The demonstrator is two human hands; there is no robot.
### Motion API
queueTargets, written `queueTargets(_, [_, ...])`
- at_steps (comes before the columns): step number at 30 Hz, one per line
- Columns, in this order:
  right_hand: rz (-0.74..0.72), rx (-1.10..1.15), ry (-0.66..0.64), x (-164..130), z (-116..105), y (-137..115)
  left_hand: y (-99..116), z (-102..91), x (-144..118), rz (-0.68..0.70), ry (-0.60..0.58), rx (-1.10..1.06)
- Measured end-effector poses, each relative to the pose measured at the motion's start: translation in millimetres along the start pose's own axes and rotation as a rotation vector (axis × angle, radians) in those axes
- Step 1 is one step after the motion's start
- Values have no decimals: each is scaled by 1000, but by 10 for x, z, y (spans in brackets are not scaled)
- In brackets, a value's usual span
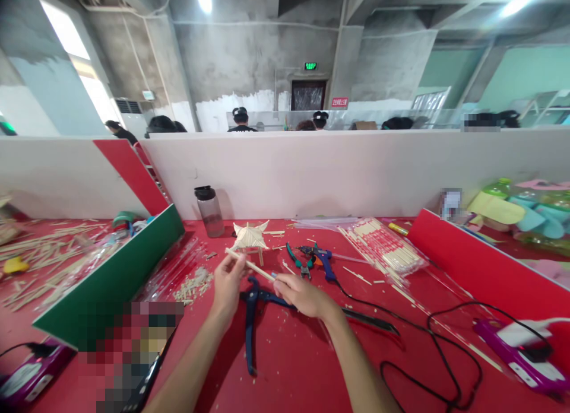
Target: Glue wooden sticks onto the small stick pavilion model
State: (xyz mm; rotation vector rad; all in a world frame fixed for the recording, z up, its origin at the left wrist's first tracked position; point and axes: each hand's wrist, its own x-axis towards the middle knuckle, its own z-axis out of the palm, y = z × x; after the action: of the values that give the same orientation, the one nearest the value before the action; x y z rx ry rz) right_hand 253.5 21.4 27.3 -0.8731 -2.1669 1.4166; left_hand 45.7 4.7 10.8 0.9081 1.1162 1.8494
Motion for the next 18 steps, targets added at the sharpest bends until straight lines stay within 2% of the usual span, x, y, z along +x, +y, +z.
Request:
queueTargets(3, [35,-84,-8,-80,-178,49,59,-167,156,74,237,-146])
queueTargets(4, [42,-110,35,-103,-250,85,77,-210,195,95,286,-173])
queueTargets(6, [29,-173,209,-143,-400,179,98,-252,232,115,318,-184])
queueTargets(9, [13,-331,542,-195,-609,341,98,-219,191,133,250,-123])
queueTargets(12, [102,-539,736,-241,-790,477,87,-153,121,149,173,-53])
queueTargets(15, [240,-711,776,-250,-964,572,85,-109,74,154,114,16])
queueTargets(18, [410,-826,749,-210,-1127,619,79,-66,29,132,48,72])
